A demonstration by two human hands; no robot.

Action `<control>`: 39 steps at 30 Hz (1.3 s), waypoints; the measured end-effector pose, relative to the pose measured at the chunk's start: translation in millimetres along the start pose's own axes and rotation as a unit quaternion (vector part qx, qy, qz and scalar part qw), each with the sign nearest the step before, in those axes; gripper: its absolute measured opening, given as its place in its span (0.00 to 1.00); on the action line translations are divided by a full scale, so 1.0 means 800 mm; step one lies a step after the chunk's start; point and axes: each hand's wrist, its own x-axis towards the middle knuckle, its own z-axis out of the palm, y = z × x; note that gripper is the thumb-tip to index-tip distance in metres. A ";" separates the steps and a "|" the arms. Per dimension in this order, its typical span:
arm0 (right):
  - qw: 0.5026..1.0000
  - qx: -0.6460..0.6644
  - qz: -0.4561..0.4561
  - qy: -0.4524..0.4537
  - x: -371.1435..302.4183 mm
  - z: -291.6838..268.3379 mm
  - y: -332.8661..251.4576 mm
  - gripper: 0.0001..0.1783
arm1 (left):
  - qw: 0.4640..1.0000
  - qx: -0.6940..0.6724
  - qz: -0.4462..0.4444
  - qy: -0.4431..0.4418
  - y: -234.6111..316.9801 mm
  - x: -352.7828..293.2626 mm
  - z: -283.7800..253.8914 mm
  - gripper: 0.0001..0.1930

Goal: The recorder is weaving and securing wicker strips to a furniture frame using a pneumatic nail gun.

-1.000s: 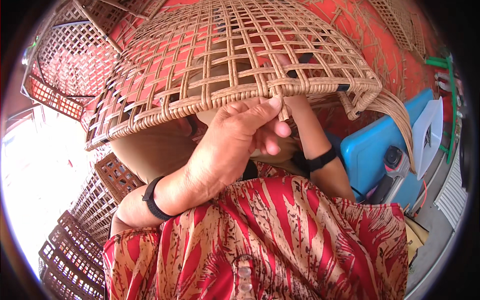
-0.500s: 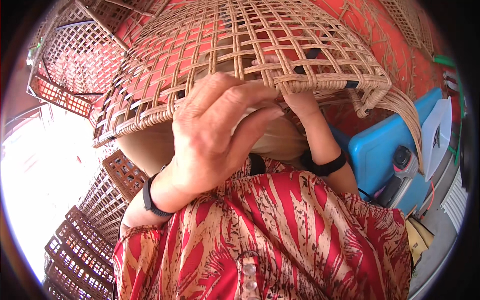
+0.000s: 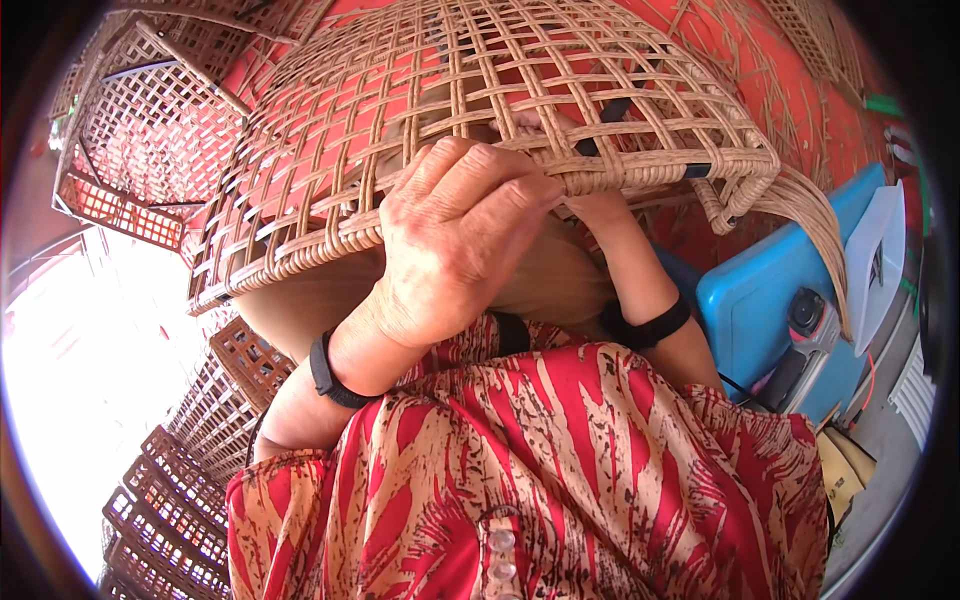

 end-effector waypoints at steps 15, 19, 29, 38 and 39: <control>0.941 -0.308 -0.073 0.118 -0.019 -0.007 0.001 0.15 | 0.994 0.058 0.088 0.027 -0.010 -0.015 0.022 0.18; 0.937 -0.266 0.218 0.069 -0.088 -0.024 -0.074 0.15 | 0.993 0.069 0.098 0.017 -0.019 -0.012 0.023 0.19; 0.527 -0.654 0.386 0.382 -0.264 -0.120 -0.251 0.35 | 0.990 0.109 0.075 0.042 -0.030 -0.016 0.045 0.19; 0.568 -0.622 0.339 0.419 -0.283 -0.156 -0.194 0.41 | 0.989 0.119 0.053 0.076 -0.028 -0.030 0.073 0.24; 0.557 -0.664 0.305 0.396 -0.297 -0.173 -0.192 0.40 | 0.990 0.115 0.046 0.073 -0.027 -0.032 0.075 0.24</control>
